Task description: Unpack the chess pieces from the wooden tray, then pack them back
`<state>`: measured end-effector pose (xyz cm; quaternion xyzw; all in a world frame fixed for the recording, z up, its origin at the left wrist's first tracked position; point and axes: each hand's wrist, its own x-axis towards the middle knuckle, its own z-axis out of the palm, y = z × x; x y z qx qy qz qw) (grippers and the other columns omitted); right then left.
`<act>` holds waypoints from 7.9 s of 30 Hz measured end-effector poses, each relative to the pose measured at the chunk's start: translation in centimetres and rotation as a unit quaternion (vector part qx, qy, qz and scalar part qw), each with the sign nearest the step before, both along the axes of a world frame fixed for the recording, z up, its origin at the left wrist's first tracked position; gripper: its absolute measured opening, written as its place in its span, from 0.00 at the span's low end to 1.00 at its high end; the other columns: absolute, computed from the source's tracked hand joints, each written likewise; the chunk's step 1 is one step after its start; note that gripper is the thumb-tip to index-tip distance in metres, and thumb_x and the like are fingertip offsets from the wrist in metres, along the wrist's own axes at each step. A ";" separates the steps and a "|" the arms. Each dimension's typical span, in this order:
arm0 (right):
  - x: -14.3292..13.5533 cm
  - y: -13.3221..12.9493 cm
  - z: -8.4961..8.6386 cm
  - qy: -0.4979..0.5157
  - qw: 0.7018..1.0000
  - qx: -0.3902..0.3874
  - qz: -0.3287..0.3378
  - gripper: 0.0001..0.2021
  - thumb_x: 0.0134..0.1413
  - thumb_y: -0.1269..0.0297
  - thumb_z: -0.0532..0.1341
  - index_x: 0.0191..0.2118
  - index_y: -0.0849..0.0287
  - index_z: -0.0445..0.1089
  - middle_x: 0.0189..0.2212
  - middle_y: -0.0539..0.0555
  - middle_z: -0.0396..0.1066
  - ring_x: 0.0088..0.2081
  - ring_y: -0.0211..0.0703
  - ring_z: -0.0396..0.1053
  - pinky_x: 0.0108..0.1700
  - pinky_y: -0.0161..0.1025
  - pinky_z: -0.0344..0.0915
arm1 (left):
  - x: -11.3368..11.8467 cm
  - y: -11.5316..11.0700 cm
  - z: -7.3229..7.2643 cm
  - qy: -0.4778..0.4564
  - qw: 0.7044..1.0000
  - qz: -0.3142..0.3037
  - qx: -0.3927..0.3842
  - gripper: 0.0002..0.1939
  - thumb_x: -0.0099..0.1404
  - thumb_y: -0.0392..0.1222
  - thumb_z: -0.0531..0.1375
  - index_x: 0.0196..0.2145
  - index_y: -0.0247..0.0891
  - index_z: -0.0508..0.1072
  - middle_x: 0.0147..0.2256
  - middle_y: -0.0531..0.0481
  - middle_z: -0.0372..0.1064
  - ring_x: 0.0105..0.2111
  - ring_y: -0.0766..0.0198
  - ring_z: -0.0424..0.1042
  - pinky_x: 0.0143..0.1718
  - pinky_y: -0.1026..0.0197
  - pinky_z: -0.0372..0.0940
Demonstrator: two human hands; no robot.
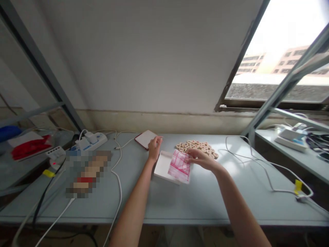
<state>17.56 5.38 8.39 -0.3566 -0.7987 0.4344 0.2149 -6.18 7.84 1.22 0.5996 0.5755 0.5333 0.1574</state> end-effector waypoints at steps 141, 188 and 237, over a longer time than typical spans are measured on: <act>-1.7 3.5 -6.8 -0.281 0.865 0.381 -0.166 0.14 0.49 0.65 0.59 0.45 0.53 0.65 0.47 0.57 0.60 0.48 0.51 0.54 0.47 0.47 0.48 | 0.9 -1.7 0.5 0.131 0.921 -0.301 -0.211 0.20 0.46 0.49 0.63 0.36 0.36 0.74 0.37 0.45 0.67 0.37 0.59 0.66 0.40 0.60 0.59; -0.1 3.2 -5.4 -0.321 0.860 0.330 -0.222 0.08 0.49 0.61 0.59 0.36 0.56 0.68 0.39 0.55 0.67 0.44 0.47 0.60 0.46 0.44 0.50 | -0.1 -0.2 -1.0 0.154 0.952 -0.224 -0.140 0.15 0.52 0.49 0.58 0.25 0.33 0.74 0.27 0.47 0.69 0.28 0.64 0.64 0.29 0.64 0.56; 0.0 2.0 -3.0 -0.265 0.897 0.307 -0.177 0.06 0.47 0.62 0.61 0.34 0.52 0.71 0.37 0.52 0.70 0.42 0.45 0.62 0.45 0.42 0.47 | 0.6 0.6 -1.9 0.099 0.973 -0.165 -0.131 0.15 0.53 0.49 0.56 0.22 0.34 0.72 0.27 0.48 0.67 0.29 0.63 0.66 0.33 0.63 0.59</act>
